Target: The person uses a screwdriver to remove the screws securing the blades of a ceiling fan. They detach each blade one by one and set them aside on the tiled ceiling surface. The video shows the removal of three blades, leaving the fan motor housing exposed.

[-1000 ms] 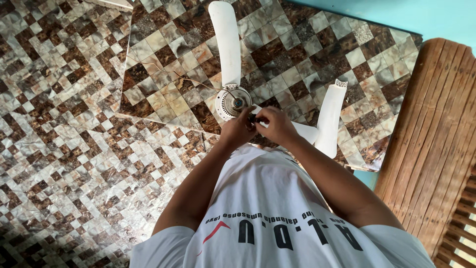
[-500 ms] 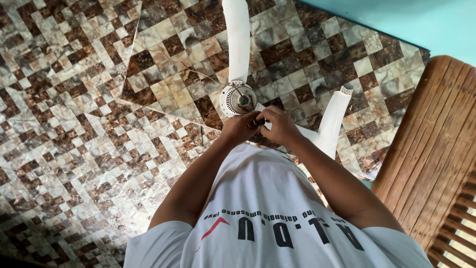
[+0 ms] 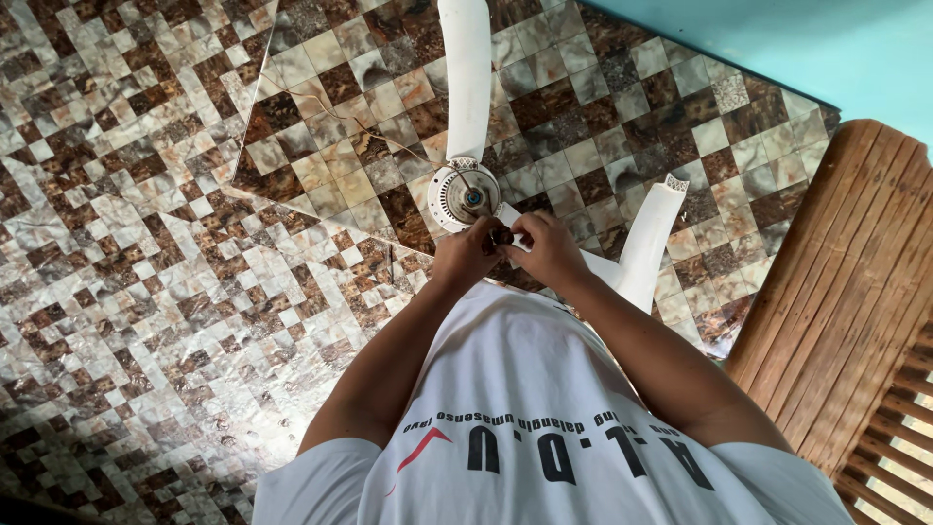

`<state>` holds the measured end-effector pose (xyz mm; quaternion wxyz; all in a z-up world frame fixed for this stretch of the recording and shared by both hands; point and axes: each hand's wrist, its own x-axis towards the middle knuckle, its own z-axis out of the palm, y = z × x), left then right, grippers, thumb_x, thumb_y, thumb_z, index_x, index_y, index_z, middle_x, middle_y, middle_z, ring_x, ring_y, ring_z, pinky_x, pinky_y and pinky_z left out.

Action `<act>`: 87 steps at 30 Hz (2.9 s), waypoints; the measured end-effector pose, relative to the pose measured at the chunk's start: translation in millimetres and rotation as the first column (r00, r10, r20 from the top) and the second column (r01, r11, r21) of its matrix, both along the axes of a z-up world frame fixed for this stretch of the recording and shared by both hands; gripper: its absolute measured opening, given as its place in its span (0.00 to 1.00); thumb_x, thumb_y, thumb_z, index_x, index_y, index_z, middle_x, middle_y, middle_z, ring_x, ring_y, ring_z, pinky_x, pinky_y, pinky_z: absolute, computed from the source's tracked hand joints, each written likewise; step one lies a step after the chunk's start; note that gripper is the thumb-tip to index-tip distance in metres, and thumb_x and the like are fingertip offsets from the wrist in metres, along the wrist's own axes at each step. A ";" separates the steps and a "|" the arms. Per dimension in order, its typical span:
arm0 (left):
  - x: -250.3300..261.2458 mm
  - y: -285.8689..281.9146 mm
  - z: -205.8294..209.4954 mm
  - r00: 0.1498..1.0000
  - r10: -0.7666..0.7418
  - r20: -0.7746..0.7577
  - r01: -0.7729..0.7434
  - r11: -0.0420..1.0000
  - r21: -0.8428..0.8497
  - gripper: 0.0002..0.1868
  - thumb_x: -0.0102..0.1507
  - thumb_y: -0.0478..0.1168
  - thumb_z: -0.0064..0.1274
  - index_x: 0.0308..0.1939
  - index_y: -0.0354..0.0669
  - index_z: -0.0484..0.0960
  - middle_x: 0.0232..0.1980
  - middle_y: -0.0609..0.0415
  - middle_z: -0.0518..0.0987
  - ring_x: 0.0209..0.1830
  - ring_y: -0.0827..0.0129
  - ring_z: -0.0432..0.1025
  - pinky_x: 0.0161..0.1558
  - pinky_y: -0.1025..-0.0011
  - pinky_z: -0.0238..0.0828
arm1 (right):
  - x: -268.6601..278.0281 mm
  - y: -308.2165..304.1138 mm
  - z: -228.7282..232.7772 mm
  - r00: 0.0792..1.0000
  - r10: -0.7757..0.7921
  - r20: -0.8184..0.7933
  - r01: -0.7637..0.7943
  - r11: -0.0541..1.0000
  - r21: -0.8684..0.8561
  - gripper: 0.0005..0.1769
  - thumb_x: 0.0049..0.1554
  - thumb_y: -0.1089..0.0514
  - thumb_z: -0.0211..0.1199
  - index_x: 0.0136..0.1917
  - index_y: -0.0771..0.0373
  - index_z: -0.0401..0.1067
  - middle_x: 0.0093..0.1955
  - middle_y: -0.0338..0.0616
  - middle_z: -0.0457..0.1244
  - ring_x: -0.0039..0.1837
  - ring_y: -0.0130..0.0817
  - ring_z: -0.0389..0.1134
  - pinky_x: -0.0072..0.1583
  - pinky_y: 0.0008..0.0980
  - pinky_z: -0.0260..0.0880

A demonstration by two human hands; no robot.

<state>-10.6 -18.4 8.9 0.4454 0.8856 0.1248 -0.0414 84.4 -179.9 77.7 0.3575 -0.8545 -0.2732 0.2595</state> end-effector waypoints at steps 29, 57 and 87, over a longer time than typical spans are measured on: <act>-14.8 -11.4 -17.0 0.999 0.053 0.000 -0.053 0.998 -0.041 0.26 0.56 0.47 0.66 0.57 0.61 0.78 0.41 0.52 0.87 0.37 0.53 0.81 0.37 0.57 0.79 | -7.9 -0.2 8.2 0.950 0.189 0.248 -0.222 0.969 0.110 0.27 0.44 0.59 0.74 0.57 0.63 0.72 0.53 0.56 0.65 0.57 0.54 0.68 0.56 0.47 0.70; -26.6 -26.9 -37.5 0.983 0.165 0.085 -0.164 0.986 -0.012 0.20 0.59 0.47 0.64 0.52 0.52 0.75 0.39 0.56 0.86 0.36 0.58 0.81 0.35 0.61 0.78 | -18.4 -1.6 -4.9 0.994 0.012 0.107 -0.020 0.997 0.069 0.16 0.52 0.61 0.71 0.53 0.62 0.73 0.50 0.48 0.68 0.48 0.42 0.74 0.50 0.38 0.75; 22.1 -46.8 -149.2 0.652 -0.010 -0.758 -0.756 -0.079 -0.650 0.16 0.69 0.49 0.51 0.54 0.45 0.76 0.45 0.49 0.79 0.40 0.61 0.76 0.44 0.59 0.73 | -30.1 -71.1 59.8 0.844 -0.519 0.131 0.490 0.848 0.204 0.16 0.56 0.67 0.72 0.57 0.67 0.74 0.55 0.47 0.72 0.55 0.32 0.76 0.58 0.28 0.78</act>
